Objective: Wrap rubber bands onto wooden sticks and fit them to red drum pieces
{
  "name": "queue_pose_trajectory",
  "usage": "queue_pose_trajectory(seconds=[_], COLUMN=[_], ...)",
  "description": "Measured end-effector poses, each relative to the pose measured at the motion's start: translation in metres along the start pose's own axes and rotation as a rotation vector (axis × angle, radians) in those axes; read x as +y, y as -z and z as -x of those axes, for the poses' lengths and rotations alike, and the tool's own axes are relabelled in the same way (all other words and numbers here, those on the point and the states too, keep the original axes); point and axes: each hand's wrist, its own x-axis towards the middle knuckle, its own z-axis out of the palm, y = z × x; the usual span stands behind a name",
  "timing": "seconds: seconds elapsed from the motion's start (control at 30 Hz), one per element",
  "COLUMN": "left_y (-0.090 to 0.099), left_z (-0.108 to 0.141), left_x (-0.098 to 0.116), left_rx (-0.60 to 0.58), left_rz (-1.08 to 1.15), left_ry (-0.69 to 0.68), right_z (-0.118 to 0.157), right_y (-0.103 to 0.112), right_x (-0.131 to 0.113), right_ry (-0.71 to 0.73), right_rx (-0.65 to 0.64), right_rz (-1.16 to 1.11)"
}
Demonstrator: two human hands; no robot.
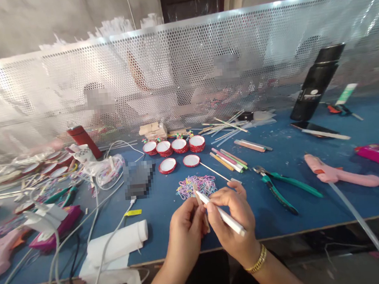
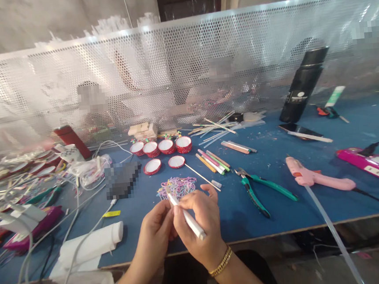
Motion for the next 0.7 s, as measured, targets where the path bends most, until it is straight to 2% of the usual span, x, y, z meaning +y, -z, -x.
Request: queue_pose_trajectory(seconds=[0.23, 0.43, 0.7], left_y=[0.0, -0.0003, 0.0002], left_z=[0.0, -0.0002, -0.0007], left_x=[-0.0026, 0.0014, -0.0001], left_rx=[-0.001, 0.004, 0.017], left_rz=[0.007, 0.016, 0.001], left_ry=[0.021, 0.003, 0.011], right_z=[0.0005, -0.0002, 0.0013], right_y=[-0.0004, -0.0005, -0.0004], right_x=[0.0017, 0.0002, 0.0013], right_ry=[-0.013, 0.005, -0.012], right_rx=[0.057, 0.011, 0.042], right_rz=[0.042, 0.012, 0.022])
